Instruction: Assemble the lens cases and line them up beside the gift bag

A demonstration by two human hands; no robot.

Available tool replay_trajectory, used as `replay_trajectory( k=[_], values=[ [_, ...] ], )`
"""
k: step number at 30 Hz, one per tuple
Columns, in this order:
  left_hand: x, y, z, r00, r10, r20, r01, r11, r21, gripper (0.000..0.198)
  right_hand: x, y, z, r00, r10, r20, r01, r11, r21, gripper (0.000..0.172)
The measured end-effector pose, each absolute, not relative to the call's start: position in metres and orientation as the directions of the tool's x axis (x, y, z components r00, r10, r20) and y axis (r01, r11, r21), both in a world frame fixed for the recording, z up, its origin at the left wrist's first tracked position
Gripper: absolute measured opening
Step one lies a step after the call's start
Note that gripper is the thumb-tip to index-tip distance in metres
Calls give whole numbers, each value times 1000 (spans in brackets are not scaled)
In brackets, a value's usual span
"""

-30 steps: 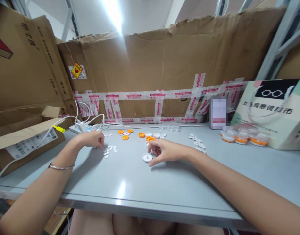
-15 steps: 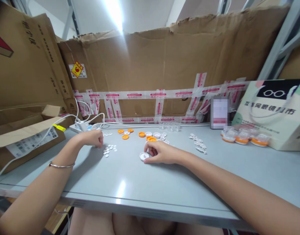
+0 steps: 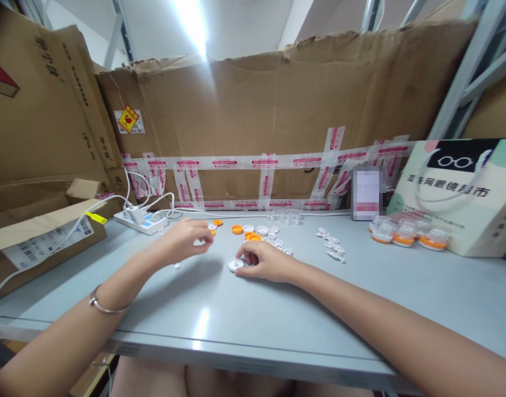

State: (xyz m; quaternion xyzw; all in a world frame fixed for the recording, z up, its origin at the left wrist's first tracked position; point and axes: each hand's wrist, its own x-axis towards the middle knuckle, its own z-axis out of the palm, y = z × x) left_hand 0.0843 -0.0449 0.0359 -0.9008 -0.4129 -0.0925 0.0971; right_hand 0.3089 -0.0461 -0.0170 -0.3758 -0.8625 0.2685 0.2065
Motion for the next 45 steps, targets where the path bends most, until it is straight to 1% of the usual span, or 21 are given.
replay_trajectory(
  k=[2, 4, 8, 12, 20, 22, 23, 28, 32, 38, 41, 45],
  values=[
    [101, -49, 24, 734, 598, 323, 643, -764, -47, 15, 307, -46, -19, -630, 756, 181, 527, 586, -616, 27],
    [109, -48, 12, 773, 538, 337, 578, -816, -25, 14, 306, -45, -21, -630, 749, 205, 521, 603, -604, 26],
    [110, -41, -3, 786, 522, 333, 559, -829, -21, 12, 305, -43, -24, -629, 746, 218, 523, 614, -590, 27],
    [109, -37, -5, 799, 496, 338, 531, -847, -11, 13, 305, -42, -25, -635, 735, 238, 512, 631, -583, 27],
    [109, -37, -7, 848, 402, 346, 453, -888, -77, 18, 306, -41, -27, -648, 715, 262, 502, 660, -559, 26],
    [107, -36, -7, 853, 396, 339, 442, -895, -66, 19, 307, -40, -27, -638, 719, 274, 503, 659, -559, 27],
    [106, -36, -7, 855, 396, 335, 434, -900, -43, 20, 307, -40, -28, -632, 721, 284, 500, 660, -560, 27],
    [102, -35, -4, 836, 454, 309, 418, -891, 178, 22, 308, -42, -26, -646, 695, 316, 448, 680, -580, 24],
    [100, -35, -1, 808, 511, 293, 442, -855, 272, 21, 308, -43, -27, -655, 680, 328, 392, 678, -622, 22],
    [99, -33, -2, 799, 535, 273, 448, -834, 322, 20, 308, -41, -32, -576, 758, 306, 368, 575, -731, 30],
    [99, -32, -3, 807, 525, 272, 440, -840, 316, 20, 308, -42, -31, -569, 762, 309, 376, 576, -726, 26],
    [99, -33, -1, 819, 515, 253, 448, -849, 279, 22, 308, -43, -29, -582, 752, 309, 404, 597, -693, 22]
  ],
)
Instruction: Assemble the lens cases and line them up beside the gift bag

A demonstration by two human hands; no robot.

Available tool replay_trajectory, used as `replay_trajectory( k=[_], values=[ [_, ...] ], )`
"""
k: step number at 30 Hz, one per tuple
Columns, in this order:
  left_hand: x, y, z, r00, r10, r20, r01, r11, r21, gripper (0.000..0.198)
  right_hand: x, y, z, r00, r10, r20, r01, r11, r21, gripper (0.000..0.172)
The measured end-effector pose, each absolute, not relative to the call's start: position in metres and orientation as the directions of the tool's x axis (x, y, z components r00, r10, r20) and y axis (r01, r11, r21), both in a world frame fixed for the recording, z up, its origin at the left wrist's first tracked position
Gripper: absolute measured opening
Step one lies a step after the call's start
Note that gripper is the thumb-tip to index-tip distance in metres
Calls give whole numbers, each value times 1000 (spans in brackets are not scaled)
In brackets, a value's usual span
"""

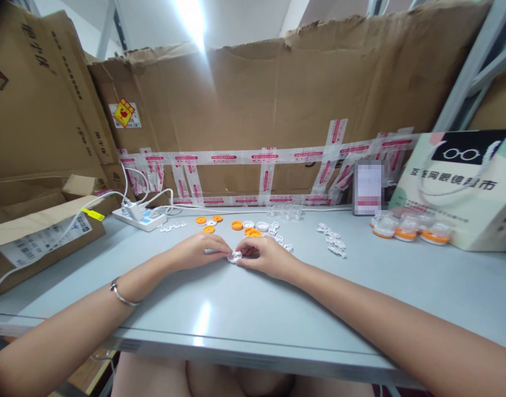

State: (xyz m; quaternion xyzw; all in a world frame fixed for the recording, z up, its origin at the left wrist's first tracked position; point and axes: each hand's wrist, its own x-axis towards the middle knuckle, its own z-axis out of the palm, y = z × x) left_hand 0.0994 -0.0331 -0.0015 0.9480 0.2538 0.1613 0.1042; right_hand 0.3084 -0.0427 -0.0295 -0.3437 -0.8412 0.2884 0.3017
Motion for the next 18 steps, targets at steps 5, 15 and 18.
replay_trajectory(
  k=[5, 15, 18],
  values=[
    [99, -34, -2, 823, 501, 268, 441, -861, 254, 22, 309, -43, -30, -591, 739, 323, 412, 621, -667, 20],
    [99, -35, -2, 842, 467, 271, 428, -883, 191, 23, 309, -43, -30, -593, 730, 341, 418, 640, -644, 24],
    [99, -35, -2, 845, 462, 270, 427, -886, 181, 23, 309, -44, -31, -595, 724, 350, 419, 650, -634, 25]
  ],
)
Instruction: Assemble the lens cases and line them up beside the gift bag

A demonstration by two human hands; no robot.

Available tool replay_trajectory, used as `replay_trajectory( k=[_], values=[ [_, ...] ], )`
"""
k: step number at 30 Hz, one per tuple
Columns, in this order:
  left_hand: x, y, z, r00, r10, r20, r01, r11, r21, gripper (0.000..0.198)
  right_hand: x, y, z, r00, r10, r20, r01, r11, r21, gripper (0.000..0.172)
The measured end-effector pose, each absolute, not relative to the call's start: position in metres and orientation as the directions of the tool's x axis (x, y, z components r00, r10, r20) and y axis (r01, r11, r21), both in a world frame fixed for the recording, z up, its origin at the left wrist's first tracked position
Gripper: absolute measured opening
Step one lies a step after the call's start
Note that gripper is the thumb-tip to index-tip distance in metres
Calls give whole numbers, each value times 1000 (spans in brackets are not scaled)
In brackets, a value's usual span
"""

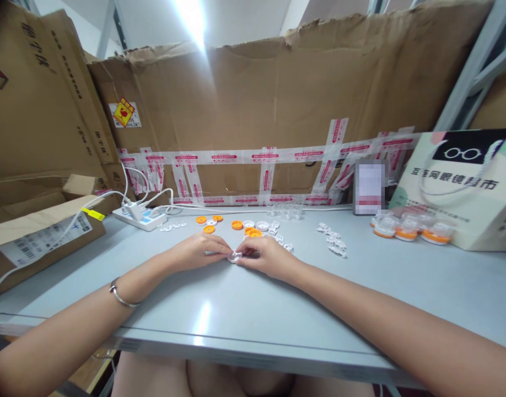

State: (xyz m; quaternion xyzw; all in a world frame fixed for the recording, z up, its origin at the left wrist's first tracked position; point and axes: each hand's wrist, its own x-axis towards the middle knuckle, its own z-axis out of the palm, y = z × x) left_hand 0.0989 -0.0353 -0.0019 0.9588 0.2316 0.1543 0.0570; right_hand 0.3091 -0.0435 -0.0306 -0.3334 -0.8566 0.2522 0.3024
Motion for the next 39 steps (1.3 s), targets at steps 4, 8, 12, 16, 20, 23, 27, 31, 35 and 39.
replay_trajectory(
  k=[4, 8, 12, 16, 20, 23, 27, 31, 35, 39],
  values=[
    [99, -36, -2, 852, 443, 277, 408, -896, 177, 23, 309, -43, -32, -613, 694, 378, 410, 688, -599, 23],
    [99, -36, -2, 854, 435, 284, 403, -900, 168, 23, 310, -40, -33, -637, 624, 453, 388, 767, -512, 18],
    [99, -36, -4, 852, 441, 282, 414, -897, 155, 24, 310, -39, -34, -659, 562, 500, 374, 821, -431, 16],
    [99, -36, -4, 854, 444, 272, 424, -896, 132, 24, 310, -39, -34, -678, 549, 489, 387, 832, -398, 18],
    [100, -40, -3, 852, 455, 259, 447, -890, 90, 24, 309, -41, -34, -699, 537, 473, 423, 843, -332, 20],
    [101, -41, -3, 855, 451, 254, 460, -888, 29, 24, 309, -44, -33, -721, 521, 456, 453, 853, -259, 21],
    [102, -42, -5, 865, 432, 254, 456, -889, -43, 24, 308, -46, -31, -751, 491, 442, 450, 870, -202, 21],
    [103, -44, -4, 865, 435, 249, 465, -882, -75, 24, 308, -46, -31, -750, 493, 440, 452, 869, -204, 21],
    [101, -46, 3, 862, 446, 243, 468, -883, -38, 23, 308, -47, -30, -729, 529, 434, 472, 848, -241, 18],
    [88, -32, 14, 742, 511, 434, 530, -843, 87, 23, 308, -46, -29, -720, 544, 431, 456, 839, -297, 16]
  ],
)
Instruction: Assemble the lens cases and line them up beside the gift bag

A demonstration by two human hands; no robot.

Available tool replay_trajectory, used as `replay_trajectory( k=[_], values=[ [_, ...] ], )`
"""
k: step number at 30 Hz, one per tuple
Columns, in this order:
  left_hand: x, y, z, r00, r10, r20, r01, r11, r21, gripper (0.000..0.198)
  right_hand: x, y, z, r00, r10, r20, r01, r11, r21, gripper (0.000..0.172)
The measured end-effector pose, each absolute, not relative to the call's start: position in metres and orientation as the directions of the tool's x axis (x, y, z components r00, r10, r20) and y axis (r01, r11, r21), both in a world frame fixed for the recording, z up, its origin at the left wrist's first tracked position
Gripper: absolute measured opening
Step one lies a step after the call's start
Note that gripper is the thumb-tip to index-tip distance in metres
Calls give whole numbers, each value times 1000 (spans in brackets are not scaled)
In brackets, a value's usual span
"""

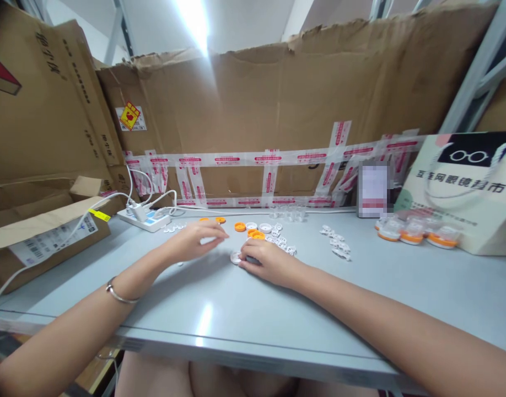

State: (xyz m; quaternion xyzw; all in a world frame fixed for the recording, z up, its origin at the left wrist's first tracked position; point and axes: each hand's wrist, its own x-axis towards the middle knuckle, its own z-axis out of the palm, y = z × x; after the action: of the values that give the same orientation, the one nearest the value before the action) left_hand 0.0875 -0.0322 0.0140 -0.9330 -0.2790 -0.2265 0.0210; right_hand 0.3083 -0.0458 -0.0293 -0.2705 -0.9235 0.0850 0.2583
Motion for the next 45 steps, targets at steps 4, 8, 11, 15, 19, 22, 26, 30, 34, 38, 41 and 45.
replay_trajectory(
  k=[4, 8, 11, 15, 19, 22, 26, 30, 34, 38, 41, 45],
  values=[
    [67, -10, 17, 529, 702, 477, 750, -650, 124, 21, 308, -45, -28, -687, 601, 407, 459, 795, -397, 12],
    [56, 0, 15, 436, 819, 373, 849, -512, 131, 20, 308, -46, -26, -636, 696, 333, 514, 704, -490, 13],
    [54, -4, 18, 435, 849, 301, 861, -490, 137, 19, 307, -47, -25, -612, 729, 307, 512, 661, -548, 16],
    [54, -11, 24, 464, 867, 181, 863, -488, 126, 21, 307, -47, -26, -592, 747, 302, 505, 637, -583, 20],
    [50, -13, 30, 485, 872, 64, 866, -489, 106, 22, 306, -48, -26, -584, 753, 304, 508, 630, -587, 21],
    [46, -15, 35, 508, 861, 2, 856, -505, 106, 21, 305, -48, -26, -583, 753, 305, 507, 631, -588, 21],
    [43, -17, 36, 543, 833, -104, 836, -526, 157, 26, 305, -49, -27, -590, 743, 316, 509, 646, -569, 21],
    [45, -14, 31, 524, 841, -138, 849, -501, 171, 20, 305, -48, -27, -603, 727, 327, 509, 667, -545, 21],
    [47, -11, 28, 488, 860, -148, 870, -465, 164, 16, 304, -49, -27, -603, 727, 330, 508, 668, -544, 21],
    [44, -7, 27, 487, 863, -139, 868, -460, 187, 14, 303, -49, -26, -602, 730, 322, 516, 664, -542, 21],
    [40, -3, 24, 513, 851, -118, 849, -482, 215, 13, 303, -49, -26, -605, 725, 330, 515, 672, -532, 20],
    [38, -1, 23, 514, 849, -124, 848, -481, 223, 14, 303, -49, -27, -607, 719, 339, 507, 678, -533, 20]
  ],
)
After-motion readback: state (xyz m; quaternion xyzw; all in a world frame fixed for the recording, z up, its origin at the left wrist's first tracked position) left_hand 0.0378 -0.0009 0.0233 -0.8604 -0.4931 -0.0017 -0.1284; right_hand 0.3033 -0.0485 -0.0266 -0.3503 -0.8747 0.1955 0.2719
